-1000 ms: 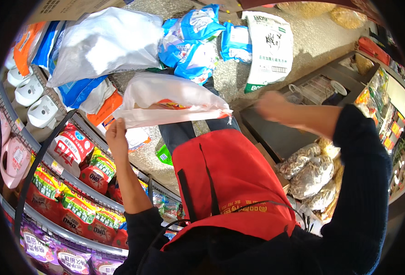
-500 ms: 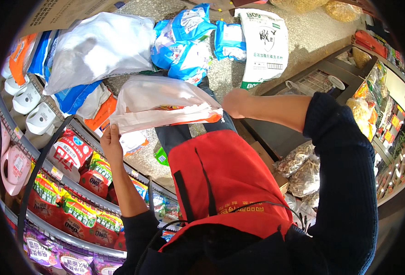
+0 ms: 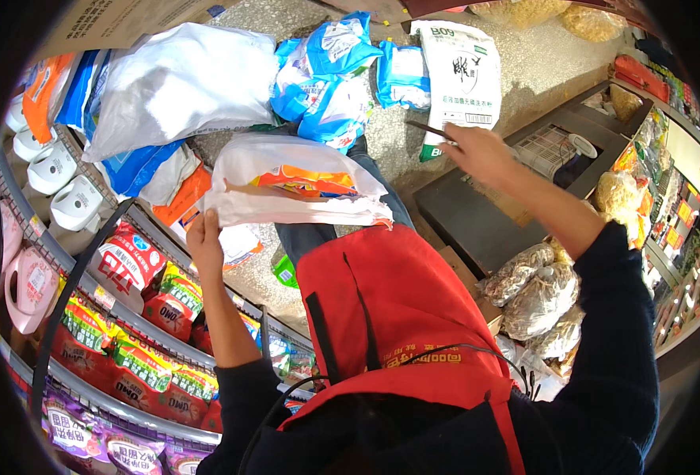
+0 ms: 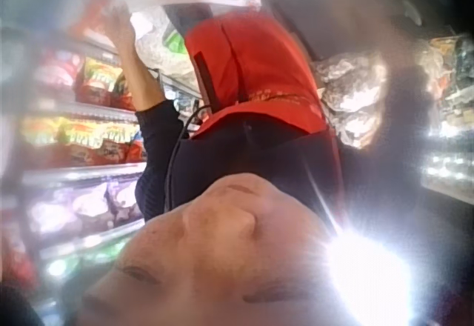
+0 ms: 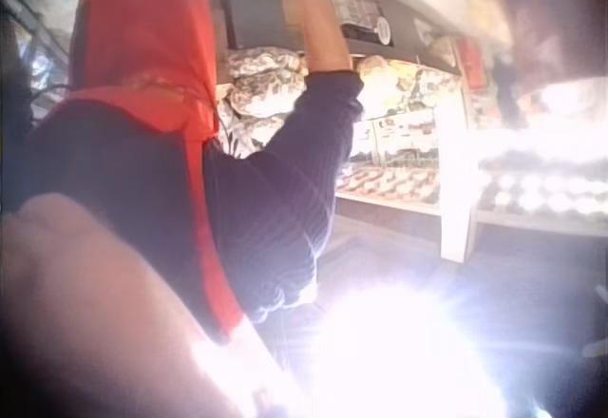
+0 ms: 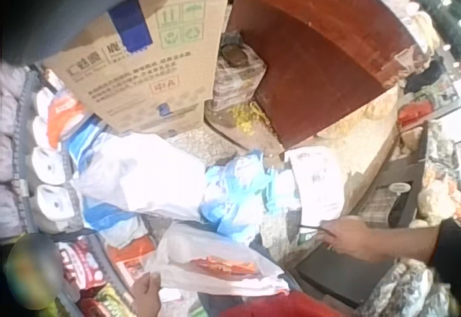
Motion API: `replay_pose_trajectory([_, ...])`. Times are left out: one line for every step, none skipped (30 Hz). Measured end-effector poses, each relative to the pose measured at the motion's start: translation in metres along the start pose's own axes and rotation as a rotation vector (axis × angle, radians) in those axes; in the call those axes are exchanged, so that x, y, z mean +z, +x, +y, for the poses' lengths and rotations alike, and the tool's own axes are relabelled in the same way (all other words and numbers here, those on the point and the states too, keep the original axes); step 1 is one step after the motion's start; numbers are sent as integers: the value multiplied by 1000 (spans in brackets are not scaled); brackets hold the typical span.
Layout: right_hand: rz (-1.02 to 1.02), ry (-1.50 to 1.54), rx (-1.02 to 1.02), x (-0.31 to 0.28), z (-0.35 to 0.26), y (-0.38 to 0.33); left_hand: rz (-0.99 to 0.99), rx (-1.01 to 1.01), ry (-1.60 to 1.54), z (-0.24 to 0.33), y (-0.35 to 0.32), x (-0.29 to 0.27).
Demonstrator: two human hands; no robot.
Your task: The person packs various packaged goods into plastic bags using a handheld cutter to open them. They handle multiple items including detergent and noodles, cutting open packages and placing contents into bags while working in a store aisle.
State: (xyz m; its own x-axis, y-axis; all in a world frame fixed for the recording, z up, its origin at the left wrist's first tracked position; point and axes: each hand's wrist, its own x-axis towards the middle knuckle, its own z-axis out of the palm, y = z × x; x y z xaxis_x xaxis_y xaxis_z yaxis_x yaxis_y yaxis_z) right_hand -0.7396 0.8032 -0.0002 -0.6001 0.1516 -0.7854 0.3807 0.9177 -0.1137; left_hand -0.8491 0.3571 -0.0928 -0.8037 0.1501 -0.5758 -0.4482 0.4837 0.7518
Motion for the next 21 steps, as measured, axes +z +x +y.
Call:
replay_pose_trajectory([-24,257,-60,12,-22,2,-26,19,-85,0,-1,1])
replay_pose_trajectory([32,543,-241,32,-50,1,-28,-38,-201,1,0,2])
replay_pose_trajectory([38,578,-310,53,-76,2,32,-93,-239,2,-1,1])
replay_pose_trajectory([76,633,-514,77,-100,1,24,-143,-323,4,-2,1])
replay_pose_trajectory([72,510,-411,100,-119,-4,29,-182,-330,5,-3,-2])
replay_pose_trajectory([-5,381,-417,115,-124,-3,-6,-148,-312,6,-5,-4])
replay_pose_trajectory([25,315,-306,130,-129,-3,-41,-180,-297,7,-6,-7])
replay_pose_trajectory([-30,246,-240,140,-125,-3,-37,-292,-261,5,-8,-10])
replay_pose_trajectory([-33,161,-161,148,-120,-4,-107,-266,-233,3,-9,-11])
replay_pose_trajectory([-92,159,-191,153,-112,-3,-152,-281,-157,-2,-12,-12])
replay_pose_trajectory([-97,147,-207,157,-104,-4,-196,-295,-83,-8,-15,-12])
replay_pose_trajectory([-82,173,-284,159,-99,-4,-211,-289,-32,-14,-19,-13])
replay_pose_trajectory([-80,152,-293,161,-96,-5,-196,-293,-85,-22,-26,-11])
replay_pose_trajectory([-57,166,-365,164,-98,-9,-149,-320,-36,-29,-33,-13])
replay_pose_trajectory([-24,207,-472,165,-101,-13,-66,-257,-122,-36,-44,-15])
replay_pose_trajectory([-57,203,-436,168,-109,-20,-13,-332,-162,-43,-55,-19])
replay_pose_trajectory([-67,222,-431,168,-117,-28,23,-270,-191,-49,-64,-24])
replay_pose_trajectory([-124,213,-394,168,-126,-36,43,-249,-245,-53,-76,-34])
replay_pose_trajectory([-52,245,-429,166,-134,-44,44,-281,-287,-58,-85,-44])
replay_pose_trajectory([-46,243,-439,162,-142,-52,37,-256,-396,-63,-97,-51])
replay_pose_trajectory([-36,258,-486,157,-148,-60,45,-326,-308,-68,-107,-59])
